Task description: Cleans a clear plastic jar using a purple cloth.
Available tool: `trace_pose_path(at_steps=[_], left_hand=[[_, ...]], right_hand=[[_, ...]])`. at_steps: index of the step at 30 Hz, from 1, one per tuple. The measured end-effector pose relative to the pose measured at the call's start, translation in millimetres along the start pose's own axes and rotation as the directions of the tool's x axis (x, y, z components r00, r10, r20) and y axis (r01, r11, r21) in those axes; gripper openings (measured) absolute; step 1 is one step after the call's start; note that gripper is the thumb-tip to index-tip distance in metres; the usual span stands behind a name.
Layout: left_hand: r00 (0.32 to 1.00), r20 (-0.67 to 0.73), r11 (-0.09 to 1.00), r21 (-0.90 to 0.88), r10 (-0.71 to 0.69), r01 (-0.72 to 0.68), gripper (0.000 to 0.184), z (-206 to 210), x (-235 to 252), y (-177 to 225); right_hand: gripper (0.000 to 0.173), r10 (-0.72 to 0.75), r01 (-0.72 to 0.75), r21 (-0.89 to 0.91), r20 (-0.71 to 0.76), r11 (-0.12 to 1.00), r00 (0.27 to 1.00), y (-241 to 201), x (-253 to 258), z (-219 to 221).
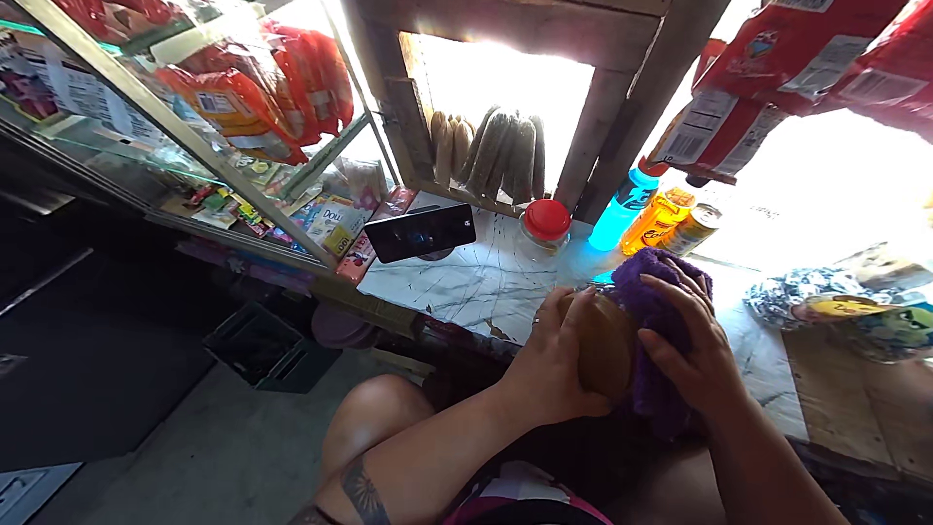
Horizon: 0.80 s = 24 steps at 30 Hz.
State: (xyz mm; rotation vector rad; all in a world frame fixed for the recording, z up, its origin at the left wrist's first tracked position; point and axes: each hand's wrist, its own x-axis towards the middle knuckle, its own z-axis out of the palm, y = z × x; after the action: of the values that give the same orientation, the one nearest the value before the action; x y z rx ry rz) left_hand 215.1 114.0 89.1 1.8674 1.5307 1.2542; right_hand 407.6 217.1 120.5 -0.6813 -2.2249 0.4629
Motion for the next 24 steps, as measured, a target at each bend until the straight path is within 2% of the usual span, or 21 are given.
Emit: trace_pose_path(at_steps=[4, 8, 14, 18, 24], left_hand=[[1.0, 0.013, 1.0, 0.027, 0.006, -0.007, 0.125, 0.3, -1.5, 4.1], [0.996, -0.013, 0.995, 0.047, 0.094, -0.093, 0.124, 4.0, -3.4, 1.6], [0.992, 0.0, 0.991, 0.047, 0.125, -0.125, 0.122, 4.7, -4.2, 2.6], [0.989, -0.008, 0.988, 0.059, 0.145, -0.145, 0.123, 6.2, -4.6, 1.9], [0.985, -0.016, 0.983, 0.071, 0.169, -0.168, 0.123, 8.0, -5.3, 1.8]], right_hand=[[0.061, 0.075, -0.076, -0.02, -0.038, 0.997, 0.996, 10.0, 4.2, -6.6], [0.057, 0.175, -0.177, -0.013, -0.081, 0.984, 0.981, 16.4, 7.5, -14.9], [0.052, 0.383, -0.37, 0.115, -0.126, 0.922, 0.915, 17.1, 11.0, -23.2], [0.042, 0.438, -0.406, 0.203, -0.147, 0.891, 0.887, 14.1, 14.4, -25.1], [0.041, 0.507, -0.461, 0.253, -0.163, 0.851, 0.847, 14.9, 18.3, -31.3]])
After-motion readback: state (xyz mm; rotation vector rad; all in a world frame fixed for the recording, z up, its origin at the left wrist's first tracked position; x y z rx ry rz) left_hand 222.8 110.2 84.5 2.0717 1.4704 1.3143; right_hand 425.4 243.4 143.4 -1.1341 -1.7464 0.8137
